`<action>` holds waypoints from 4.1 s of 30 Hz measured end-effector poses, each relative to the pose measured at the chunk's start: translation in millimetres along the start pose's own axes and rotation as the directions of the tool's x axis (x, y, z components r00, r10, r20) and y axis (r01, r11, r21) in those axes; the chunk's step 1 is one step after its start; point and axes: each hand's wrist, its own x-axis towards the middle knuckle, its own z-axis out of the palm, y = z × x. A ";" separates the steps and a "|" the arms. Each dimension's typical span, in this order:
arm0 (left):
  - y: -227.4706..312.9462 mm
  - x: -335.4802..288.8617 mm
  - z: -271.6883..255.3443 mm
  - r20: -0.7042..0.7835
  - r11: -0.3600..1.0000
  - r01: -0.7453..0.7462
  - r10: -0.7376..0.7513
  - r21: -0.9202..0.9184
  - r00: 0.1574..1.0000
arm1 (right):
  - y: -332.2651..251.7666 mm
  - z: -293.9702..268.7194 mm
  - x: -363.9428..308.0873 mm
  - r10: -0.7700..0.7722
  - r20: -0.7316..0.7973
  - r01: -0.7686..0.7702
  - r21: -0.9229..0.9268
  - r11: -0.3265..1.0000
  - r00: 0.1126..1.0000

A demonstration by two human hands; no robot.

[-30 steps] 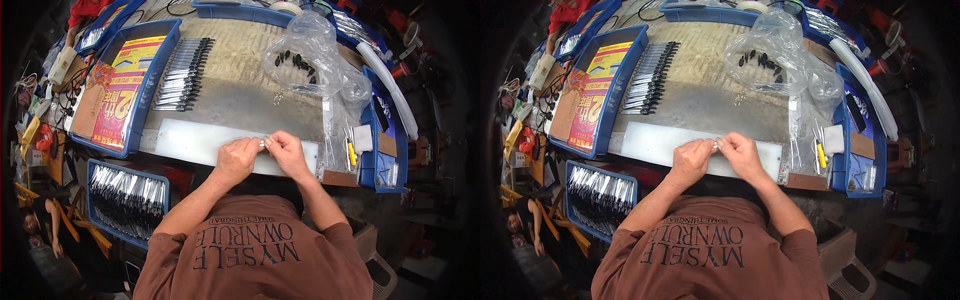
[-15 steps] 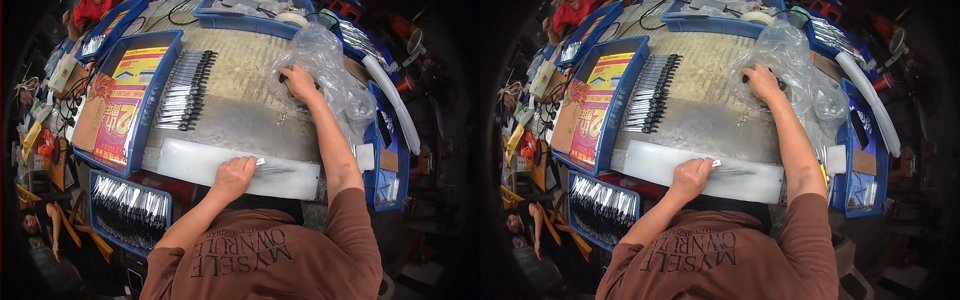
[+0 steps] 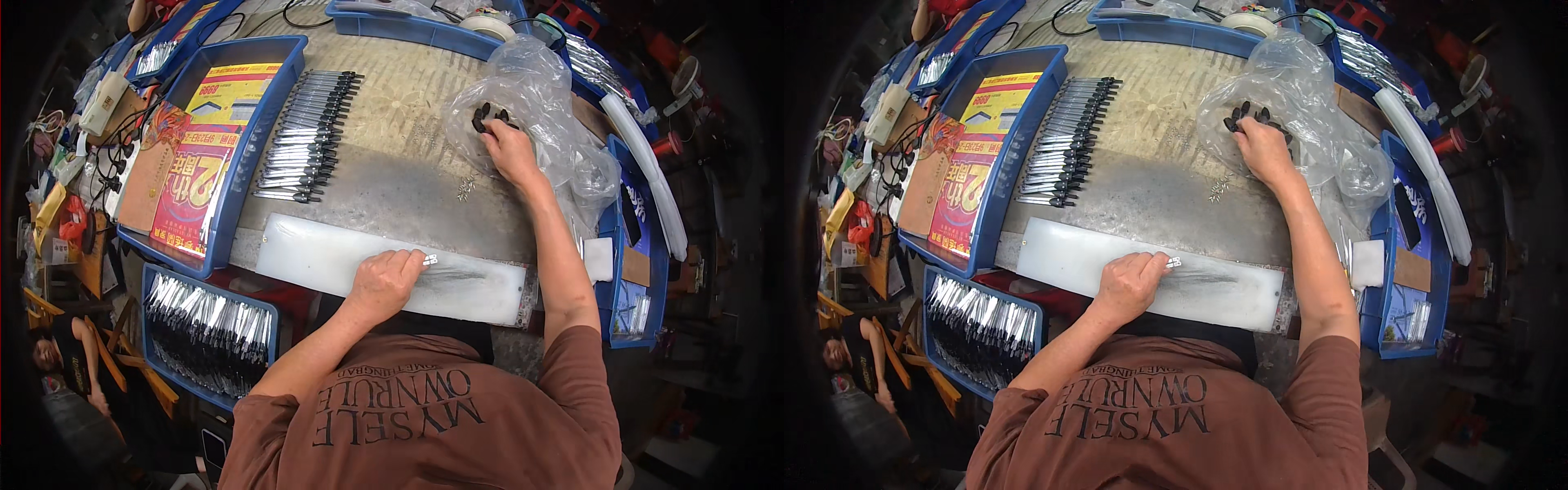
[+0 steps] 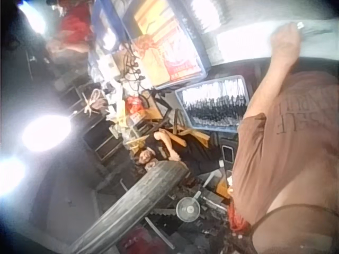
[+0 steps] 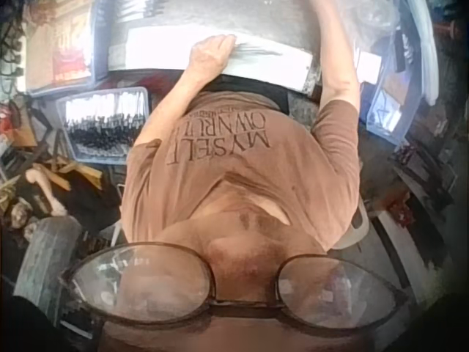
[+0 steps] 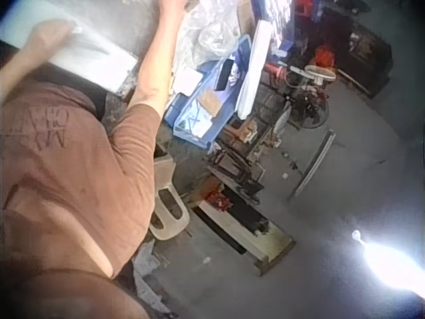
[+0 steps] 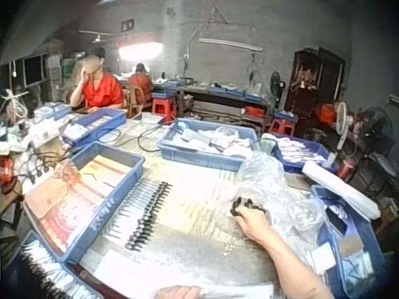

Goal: The person assembles wiper components by hand, fitting plastic clips and pins onto metal blades and arranging the assembled parts into trays.

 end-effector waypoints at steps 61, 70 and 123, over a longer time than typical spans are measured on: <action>34.0 -11.8 -32.8 -0.004 0.988 -0.100 0.100 -0.116 0.995 | -119.3 -21.8 -178.7 0.087 0.169 -0.179 0.672 0.718 0.982; 34.2 -11.9 -35.9 0.024 0.986 -0.145 0.147 -0.079 0.989 | -118.7 -18.8 -177.2 -0.014 0.138 -0.082 0.660 0.747 0.990; 33.5 -31.3 -40.1 0.099 0.971 -0.232 0.237 -0.060 0.966 | -129.9 -14.1 -187.5 -0.399 -0.021 0.371 0.419 0.829 0.917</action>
